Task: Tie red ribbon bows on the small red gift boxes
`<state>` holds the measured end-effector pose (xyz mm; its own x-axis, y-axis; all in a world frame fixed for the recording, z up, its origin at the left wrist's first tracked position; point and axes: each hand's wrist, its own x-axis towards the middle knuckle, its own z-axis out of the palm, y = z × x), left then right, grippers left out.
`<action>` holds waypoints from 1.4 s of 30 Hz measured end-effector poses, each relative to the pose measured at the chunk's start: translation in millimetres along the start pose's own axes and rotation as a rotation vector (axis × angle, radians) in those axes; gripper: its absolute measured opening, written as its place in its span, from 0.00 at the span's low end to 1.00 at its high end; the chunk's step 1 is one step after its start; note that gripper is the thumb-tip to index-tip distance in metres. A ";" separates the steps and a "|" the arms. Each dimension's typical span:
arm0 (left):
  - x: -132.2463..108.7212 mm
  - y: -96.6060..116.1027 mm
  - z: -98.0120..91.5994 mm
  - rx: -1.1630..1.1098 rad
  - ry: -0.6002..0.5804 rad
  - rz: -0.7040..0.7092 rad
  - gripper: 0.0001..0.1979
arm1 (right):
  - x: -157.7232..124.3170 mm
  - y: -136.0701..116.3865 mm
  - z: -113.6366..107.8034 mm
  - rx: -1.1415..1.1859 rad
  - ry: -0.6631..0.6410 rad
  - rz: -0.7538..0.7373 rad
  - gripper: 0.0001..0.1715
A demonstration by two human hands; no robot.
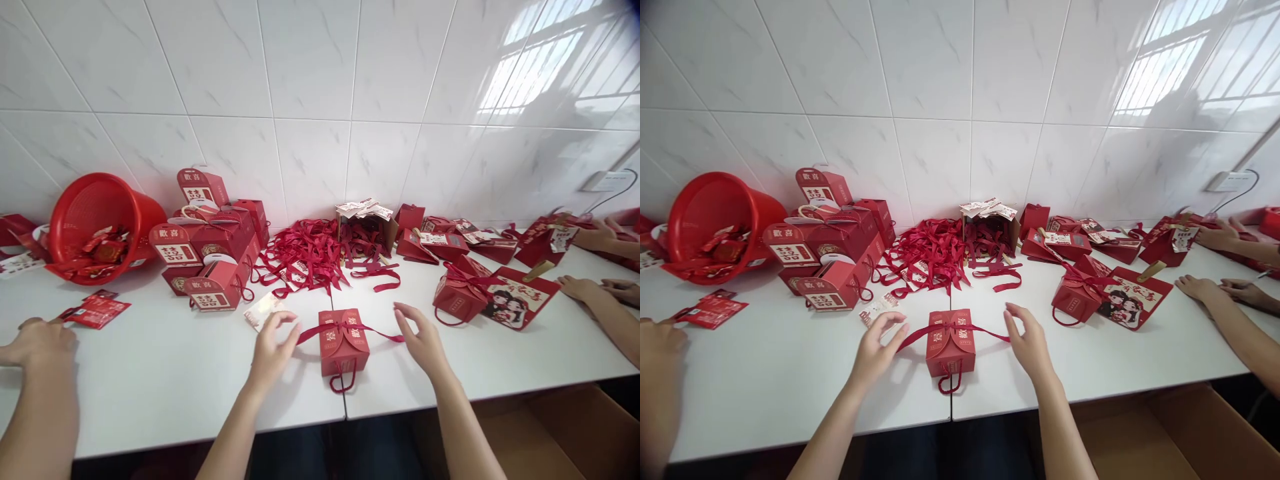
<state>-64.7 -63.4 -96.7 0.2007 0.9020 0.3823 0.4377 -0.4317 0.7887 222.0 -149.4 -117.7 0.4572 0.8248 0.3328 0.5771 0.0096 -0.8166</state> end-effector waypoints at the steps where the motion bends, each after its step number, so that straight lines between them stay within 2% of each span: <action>1: 0.0 7.9 8.8 -0.039 -0.038 0.000 0.07 | 2.1 -9.7 5.1 0.029 -0.077 -0.019 0.24; 5: -0.7 25.9 36.8 -0.126 -0.085 -0.010 0.09 | 4.8 -35.9 25.3 0.082 -0.344 -0.068 0.26; 9: -2.4 27.8 47.4 -0.156 -0.082 -0.035 0.10 | 0.8 -39.7 36.0 0.094 -0.463 -0.059 0.28; 12: -4.6 26.0 49.8 -0.171 -0.091 -0.076 0.12 | -3.6 -38.9 39.7 0.102 -0.452 -0.035 0.29; 18: -7.1 22.2 47.5 -0.162 -0.169 -0.302 0.21 | -7.0 -36.2 46.4 0.186 -0.333 -0.005 0.27; 21: -5.7 20.7 38.5 -0.062 -0.174 -0.264 0.23 | -3.1 -31.3 39.6 0.264 -0.296 0.018 0.22; 23: -2.1 17.9 29.7 -0.032 -0.212 -0.218 0.20 | 0.2 -29.5 28.2 0.255 -0.326 -0.030 0.14; 27: 12.5 7.3 8.9 -0.074 -0.368 -0.241 0.10 | 3.4 -33.7 -1.7 0.100 -0.460 -0.187 0.14; 29: 20.7 4.4 -0.4 -0.096 -0.513 -0.292 0.09 | 2.7 -37.9 -10.2 -0.004 -0.480 -0.247 0.14; 31: 26.8 7.2 -7.0 -0.144 -0.727 -0.346 0.09 | 1.2 -41.4 -9.6 -0.072 -0.389 -0.270 0.13; 33: 29.2 16.5 -10.7 -0.201 -0.910 -0.380 0.10 | -0.3 -43.9 -1.4 -0.061 -0.222 -0.243 0.11; 35: 27.1 30.4 -11.4 -0.261 -0.992 -0.386 0.13 | -2.0 -46.4 9.6 -0.015 -0.096 -0.211 0.10; 36: 24.5 37.9 -10.6 -0.310 -0.983 -0.384 0.15 | -3.2 -48.0 14.5 0.010 -0.069 -0.201 0.11; 38: 16.9 51.4 -6.6 -0.417 -0.870 -0.383 0.17 | -6.5 -52.6 21.4 0.059 -0.062 -0.197 0.11; 40: 7.9 60.7 0.5 -0.472 -0.666 -0.347 0.17 | -10.9 -59.0 24.8 0.135 -0.096 -0.191 0.11; 42: -1.3 64.3 9.6 -0.398 -0.479 -0.250 0.13 | -15.6 -66.4 26.8 0.251 -0.172 -0.159 0.09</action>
<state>-28.4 -92.2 -51.1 0.5422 0.8400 -0.0186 0.1831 -0.0966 0.9783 158.4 -147.7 -81.3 0.2419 0.8848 0.3982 0.4376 0.2668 -0.8587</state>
